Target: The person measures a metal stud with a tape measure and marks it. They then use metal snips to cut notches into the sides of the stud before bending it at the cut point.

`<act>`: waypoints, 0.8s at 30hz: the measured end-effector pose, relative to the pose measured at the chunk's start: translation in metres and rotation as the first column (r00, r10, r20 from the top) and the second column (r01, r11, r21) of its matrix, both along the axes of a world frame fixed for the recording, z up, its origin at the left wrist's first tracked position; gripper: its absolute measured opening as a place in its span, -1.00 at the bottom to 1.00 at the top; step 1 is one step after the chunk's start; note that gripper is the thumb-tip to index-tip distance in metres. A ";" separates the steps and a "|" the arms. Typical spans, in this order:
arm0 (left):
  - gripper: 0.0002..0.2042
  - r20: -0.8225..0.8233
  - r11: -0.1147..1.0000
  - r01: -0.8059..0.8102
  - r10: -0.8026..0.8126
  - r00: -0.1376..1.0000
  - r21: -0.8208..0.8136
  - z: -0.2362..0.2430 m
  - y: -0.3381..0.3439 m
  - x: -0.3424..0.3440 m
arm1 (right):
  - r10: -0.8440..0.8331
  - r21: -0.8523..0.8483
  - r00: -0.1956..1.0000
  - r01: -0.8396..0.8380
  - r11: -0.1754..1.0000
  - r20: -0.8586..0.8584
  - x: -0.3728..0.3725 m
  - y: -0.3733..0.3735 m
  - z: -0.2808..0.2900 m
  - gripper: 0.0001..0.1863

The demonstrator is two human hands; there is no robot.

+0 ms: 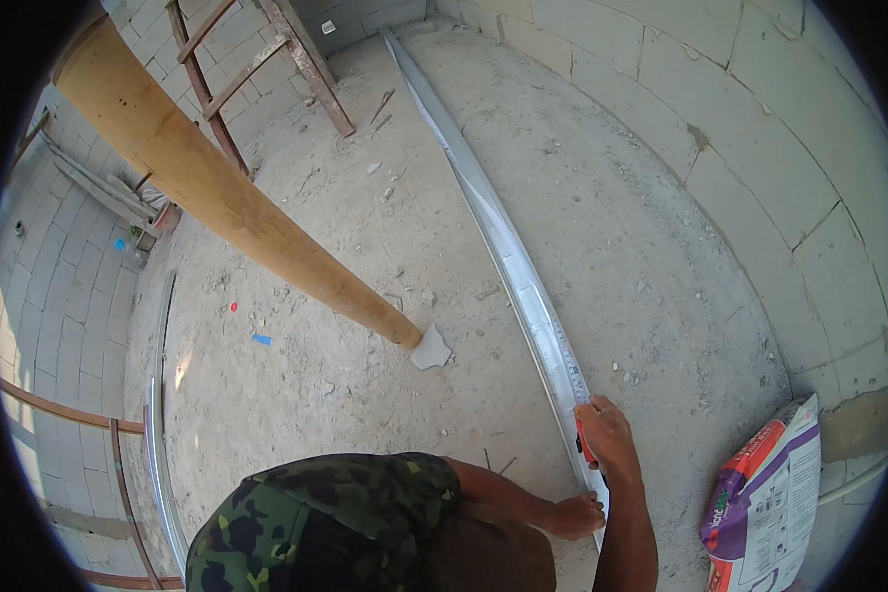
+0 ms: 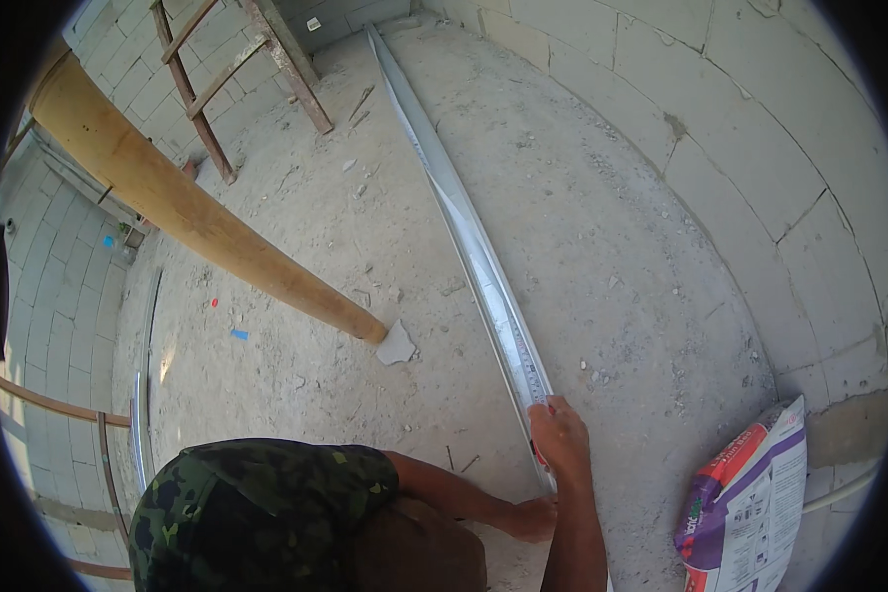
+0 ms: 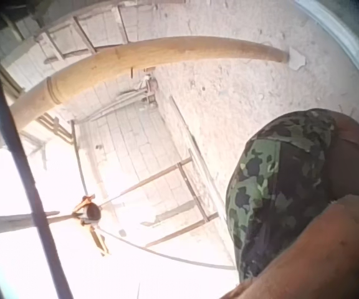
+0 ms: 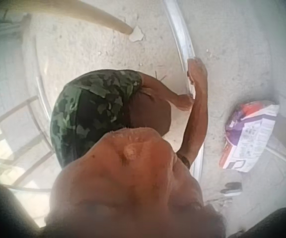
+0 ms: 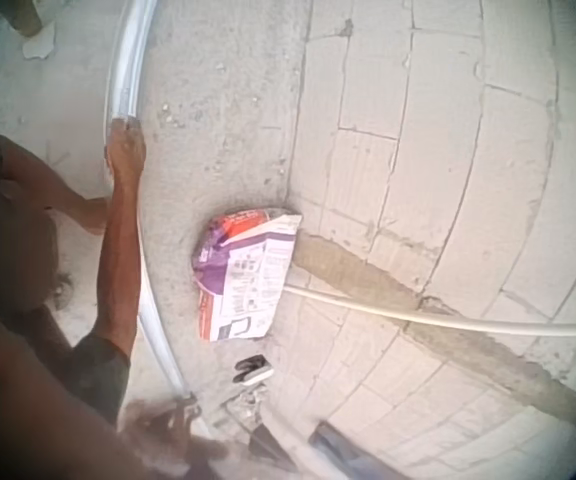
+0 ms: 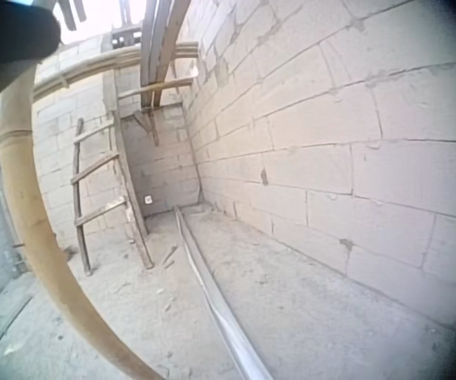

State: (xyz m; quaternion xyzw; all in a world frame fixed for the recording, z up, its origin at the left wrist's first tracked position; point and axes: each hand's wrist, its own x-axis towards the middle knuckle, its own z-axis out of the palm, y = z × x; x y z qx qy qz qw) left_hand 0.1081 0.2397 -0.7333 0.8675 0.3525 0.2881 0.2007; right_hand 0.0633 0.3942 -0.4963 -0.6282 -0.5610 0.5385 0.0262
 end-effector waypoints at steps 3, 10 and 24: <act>-0.88 0.038 0.990 0.092 -0.089 0.995 -0.102 0.025 0.007 -0.002 | -0.097 -0.108 0.995 0.095 0.990 -0.008 0.013 0.023 0.006 -0.57; -0.59 0.324 0.980 0.065 0.000 0.946 -0.189 0.064 0.015 -0.007 | -0.142 -0.202 0.972 0.102 0.974 -0.190 -0.023 0.026 -0.019 -0.64; -0.46 0.128 0.988 0.153 -0.152 0.980 0.000 0.012 -0.003 -0.006 | -0.103 0.017 0.950 0.112 0.994 -0.294 -0.042 0.036 0.063 -0.58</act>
